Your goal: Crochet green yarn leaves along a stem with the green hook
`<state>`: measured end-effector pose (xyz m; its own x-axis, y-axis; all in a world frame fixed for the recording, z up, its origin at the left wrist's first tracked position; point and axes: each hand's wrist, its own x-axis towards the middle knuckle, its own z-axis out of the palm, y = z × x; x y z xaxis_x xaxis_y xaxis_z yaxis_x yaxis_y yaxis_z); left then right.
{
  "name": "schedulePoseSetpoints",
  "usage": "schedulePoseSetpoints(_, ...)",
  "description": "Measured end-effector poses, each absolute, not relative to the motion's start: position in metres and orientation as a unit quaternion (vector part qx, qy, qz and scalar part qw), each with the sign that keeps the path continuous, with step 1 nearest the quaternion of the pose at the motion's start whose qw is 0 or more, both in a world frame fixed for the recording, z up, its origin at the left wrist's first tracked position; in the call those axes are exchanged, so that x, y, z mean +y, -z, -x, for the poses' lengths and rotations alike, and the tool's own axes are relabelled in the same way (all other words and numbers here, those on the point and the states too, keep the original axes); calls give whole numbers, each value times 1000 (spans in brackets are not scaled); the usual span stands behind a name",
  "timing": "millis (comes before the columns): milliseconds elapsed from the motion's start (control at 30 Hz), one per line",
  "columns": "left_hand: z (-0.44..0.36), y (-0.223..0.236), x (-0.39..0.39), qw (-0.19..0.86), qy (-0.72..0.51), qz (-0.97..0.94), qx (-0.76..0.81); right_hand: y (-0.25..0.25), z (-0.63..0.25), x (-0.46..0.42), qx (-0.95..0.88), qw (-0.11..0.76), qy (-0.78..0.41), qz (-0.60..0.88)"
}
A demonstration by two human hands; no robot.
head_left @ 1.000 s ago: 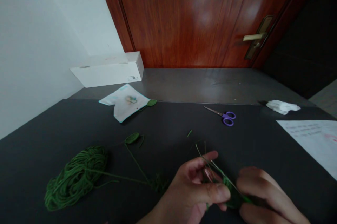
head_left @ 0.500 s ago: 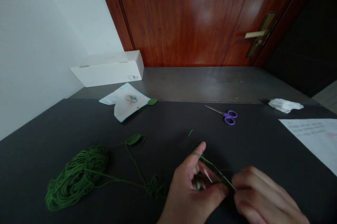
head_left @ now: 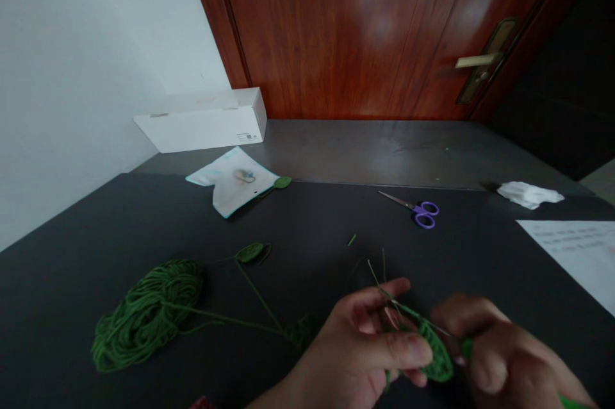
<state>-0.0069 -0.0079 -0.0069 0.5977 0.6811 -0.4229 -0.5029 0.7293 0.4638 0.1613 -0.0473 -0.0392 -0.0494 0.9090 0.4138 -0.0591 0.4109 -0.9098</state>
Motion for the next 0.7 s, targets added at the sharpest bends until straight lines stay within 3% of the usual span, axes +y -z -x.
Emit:
schedulePoseSetpoints(100, 6, 7, -7, 868, -351, -151, 317, 28, -152, -36, -377, 595, -644, 299)
schedulePoseSetpoints(200, 4, 7, -8, 862, -361, -158, 317, 22, -149, -29, -224, 548, -754, 285)
schedulePoseSetpoints(400, 4, 12, -10, 866, -343, -180, 317, 24, -154, -30, -118, 509, -802, 289)
schedulePoseSetpoints(700, 8, 3, -8, 850, -322, -243, 338, 7, -161, -22, -161, 515, -766, 348)
